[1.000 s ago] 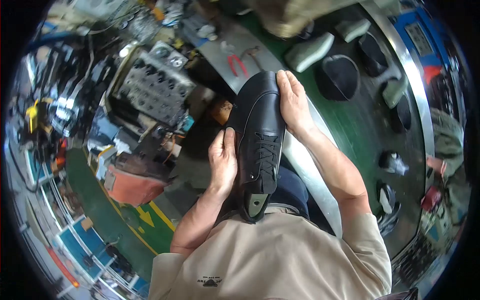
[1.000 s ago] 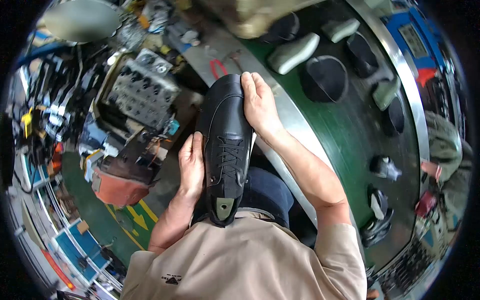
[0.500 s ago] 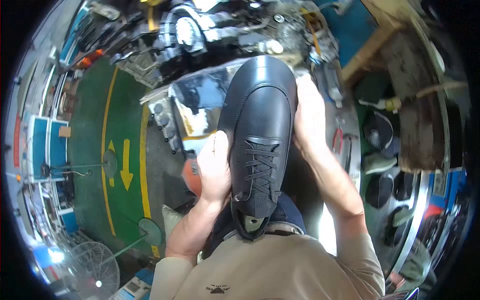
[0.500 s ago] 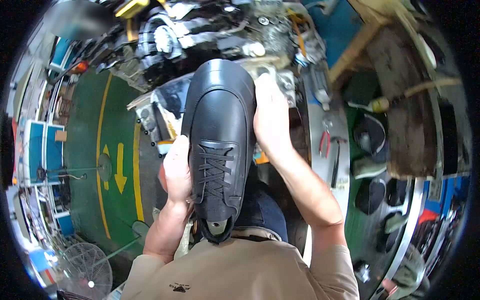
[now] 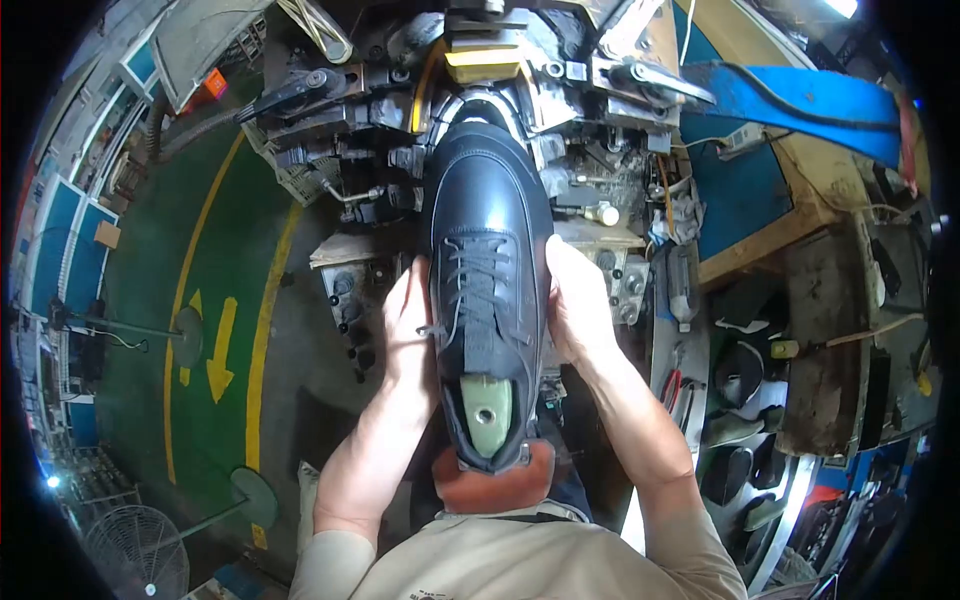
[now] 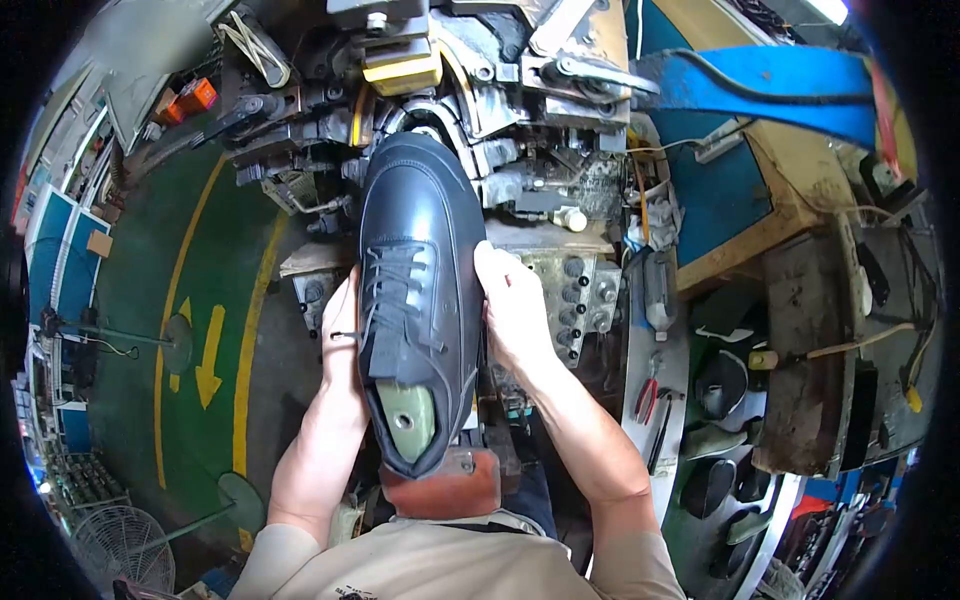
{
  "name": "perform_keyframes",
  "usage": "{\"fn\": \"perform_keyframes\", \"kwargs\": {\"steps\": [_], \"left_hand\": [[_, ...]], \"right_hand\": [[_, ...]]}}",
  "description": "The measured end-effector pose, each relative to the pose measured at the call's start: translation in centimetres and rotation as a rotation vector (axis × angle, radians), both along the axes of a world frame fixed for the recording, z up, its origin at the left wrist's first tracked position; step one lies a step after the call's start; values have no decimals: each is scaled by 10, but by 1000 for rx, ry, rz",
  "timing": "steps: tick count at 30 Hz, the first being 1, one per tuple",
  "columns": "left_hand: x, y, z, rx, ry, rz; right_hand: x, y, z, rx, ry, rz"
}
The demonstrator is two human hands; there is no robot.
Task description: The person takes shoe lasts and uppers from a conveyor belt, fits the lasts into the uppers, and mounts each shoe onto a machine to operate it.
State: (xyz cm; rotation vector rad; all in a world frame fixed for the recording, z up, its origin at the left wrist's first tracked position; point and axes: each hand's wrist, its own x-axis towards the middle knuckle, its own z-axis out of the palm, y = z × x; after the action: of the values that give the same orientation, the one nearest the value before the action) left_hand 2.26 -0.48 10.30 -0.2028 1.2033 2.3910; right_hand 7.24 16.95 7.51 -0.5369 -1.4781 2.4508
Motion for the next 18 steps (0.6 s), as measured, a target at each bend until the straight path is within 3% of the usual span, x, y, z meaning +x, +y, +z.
{"fn": "perform_keyframes", "kwargs": {"steps": [2,4,12,18], "left_hand": [[-21,7,-6,-6,41,-15],[-36,17,-13,-25,56,27],[-69,31,-36,-136,113,47],[-67,33,-27,-55,74,28]], "right_hand": [[-15,4,7,-98,-57,36],[-30,-1,13,-450,65,-5],[-67,-2,-15,-484,94,-158],[-71,0,-19,-490,119,-155]]}}
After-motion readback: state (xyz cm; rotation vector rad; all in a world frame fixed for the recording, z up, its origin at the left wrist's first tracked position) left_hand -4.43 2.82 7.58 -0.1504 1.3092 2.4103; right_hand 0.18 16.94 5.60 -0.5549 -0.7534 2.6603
